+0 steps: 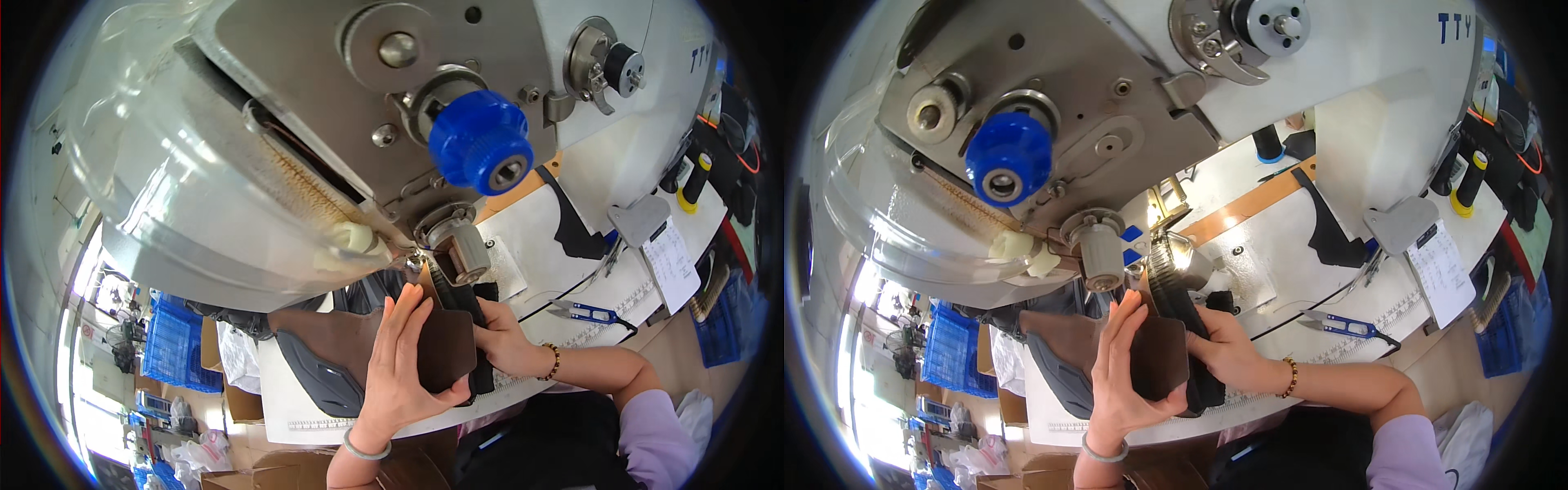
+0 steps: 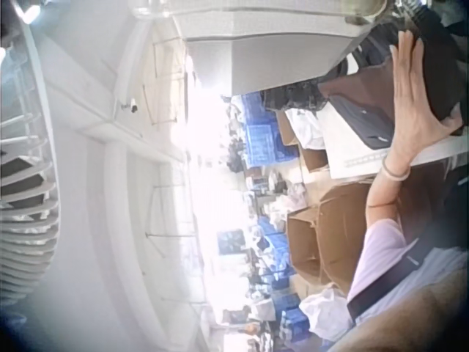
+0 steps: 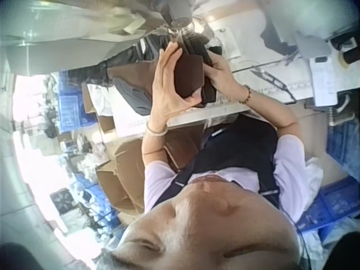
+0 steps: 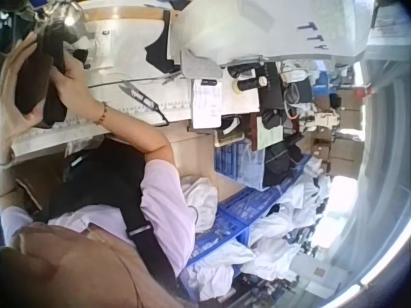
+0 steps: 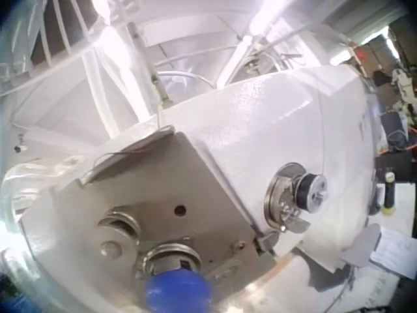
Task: The person sews a boot upper using a sewing machine, guiding and rotating the material under the presser foot to stitch the panels together.
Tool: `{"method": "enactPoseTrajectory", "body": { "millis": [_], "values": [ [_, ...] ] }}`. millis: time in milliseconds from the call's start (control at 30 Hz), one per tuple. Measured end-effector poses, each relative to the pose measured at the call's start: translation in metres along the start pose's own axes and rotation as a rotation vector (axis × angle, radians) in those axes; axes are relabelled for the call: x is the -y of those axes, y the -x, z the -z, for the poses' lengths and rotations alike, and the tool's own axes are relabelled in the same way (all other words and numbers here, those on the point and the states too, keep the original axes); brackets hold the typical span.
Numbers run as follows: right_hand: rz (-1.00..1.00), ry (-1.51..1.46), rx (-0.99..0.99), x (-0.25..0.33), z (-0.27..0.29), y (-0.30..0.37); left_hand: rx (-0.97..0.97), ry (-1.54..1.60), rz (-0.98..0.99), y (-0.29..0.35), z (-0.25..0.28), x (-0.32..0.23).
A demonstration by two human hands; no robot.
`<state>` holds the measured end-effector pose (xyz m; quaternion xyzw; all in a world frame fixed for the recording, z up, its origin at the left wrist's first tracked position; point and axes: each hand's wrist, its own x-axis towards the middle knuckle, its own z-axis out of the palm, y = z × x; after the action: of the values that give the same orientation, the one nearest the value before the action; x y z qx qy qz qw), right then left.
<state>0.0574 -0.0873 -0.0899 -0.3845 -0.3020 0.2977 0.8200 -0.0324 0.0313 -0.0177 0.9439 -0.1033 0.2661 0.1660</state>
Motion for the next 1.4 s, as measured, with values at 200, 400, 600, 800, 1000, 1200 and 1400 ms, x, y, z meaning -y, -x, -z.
{"method": "enactPoseTrajectory", "body": {
  "millis": [200,400,600,800,1000,1200,1400],
  "values": [
    [-0.002,0.057,0.045,-0.002,0.007,-0.001,-0.015,0.017,0.019,-0.002,0.0,-0.001],
    [0.015,0.055,0.064,0.001,0.005,-0.001,0.086,-0.074,0.003,-0.007,0.008,-0.004],
    [0.04,0.129,0.088,-0.001,0.008,-0.002,0.08,-0.144,-0.014,-0.009,0.008,-0.007],
    [0.011,0.076,0.092,0.002,0.007,0.0,0.107,-0.188,-0.024,-0.007,0.009,-0.009],
    [-0.014,0.056,0.092,0.005,0.012,0.001,0.04,-0.196,-0.019,-0.011,0.006,-0.016],
    [-0.028,0.039,0.13,-0.002,0.019,0.002,0.019,-0.243,0.023,-0.009,0.002,-0.02],
    [-0.015,0.034,0.102,-0.006,0.019,0.003,0.011,-0.201,0.026,-0.009,0.002,-0.017]
  ]
}}
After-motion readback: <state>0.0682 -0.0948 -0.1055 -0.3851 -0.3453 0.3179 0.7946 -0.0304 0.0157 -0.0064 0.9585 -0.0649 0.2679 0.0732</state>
